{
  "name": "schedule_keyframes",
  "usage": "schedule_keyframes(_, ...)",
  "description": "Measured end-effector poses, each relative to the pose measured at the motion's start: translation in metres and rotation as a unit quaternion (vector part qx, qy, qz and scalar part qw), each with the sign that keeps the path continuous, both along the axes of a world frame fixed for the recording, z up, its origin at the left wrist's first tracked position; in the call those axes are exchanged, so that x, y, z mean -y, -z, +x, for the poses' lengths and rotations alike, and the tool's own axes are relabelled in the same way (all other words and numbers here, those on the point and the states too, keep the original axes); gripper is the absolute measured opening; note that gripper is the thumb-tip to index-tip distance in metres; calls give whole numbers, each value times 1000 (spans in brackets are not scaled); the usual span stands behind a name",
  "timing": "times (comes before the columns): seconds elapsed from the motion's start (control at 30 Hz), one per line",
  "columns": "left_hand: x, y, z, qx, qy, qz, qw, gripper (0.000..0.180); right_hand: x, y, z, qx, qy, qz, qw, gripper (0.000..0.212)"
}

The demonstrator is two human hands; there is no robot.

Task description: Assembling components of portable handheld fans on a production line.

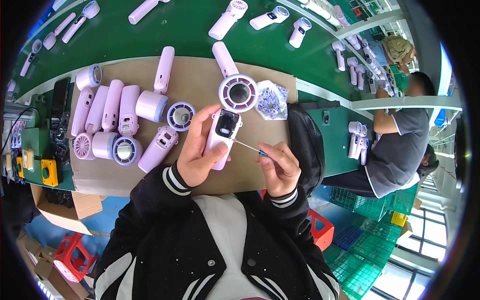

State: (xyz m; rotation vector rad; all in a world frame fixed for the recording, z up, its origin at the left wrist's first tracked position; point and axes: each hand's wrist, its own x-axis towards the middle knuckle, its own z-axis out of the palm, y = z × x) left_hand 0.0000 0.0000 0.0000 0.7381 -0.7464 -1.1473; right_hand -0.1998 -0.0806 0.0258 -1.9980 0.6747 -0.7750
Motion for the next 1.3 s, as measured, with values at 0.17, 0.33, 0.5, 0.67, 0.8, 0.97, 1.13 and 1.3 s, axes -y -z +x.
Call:
schedule_keyframes(0.17, -1, -1, -2, 16, -15, 3, 1000, 71, -15, -9, 15, -4, 64, -77, 995, 35)
schedule_keyframes(0.33, -2, 4, -3, 40, -22, 0, 999, 71, -26, -16, 24, -35, 78, -19, 996, 31)
schedule_keyframes(0.5, -2, 7, -4, 53, -19, -7, 998, 71, -35, -16, 26, -75, 107, 26, 991, 24)
schedule_keyframes(0.67, -2, 5, -10, 13, -31, 20, 999, 69, -44, -3, 37, -29, 113, 4, 993, 27)
schedule_keyframes(0.8, 2, 20, -15, 120, -114, 18, 986, 67, -44, 8, 46, -19, 130, -36, 991, 29)
schedule_keyframes(0.97, 6, 16, -20, 123, -161, 3, 979, 66, -44, 19, 55, 41, 138, -13, 989, 30)
schedule_keyframes(1.13, 5, 15, -15, 91, -147, 3, 985, 64, -41, 14, 50, 31, 112, -10, 993, 29)
schedule_keyframes(1.3, 0, 1, -4, -55, -122, 14, 991, 61, -31, 24, 23, -13, 201, 11, 979, 27)
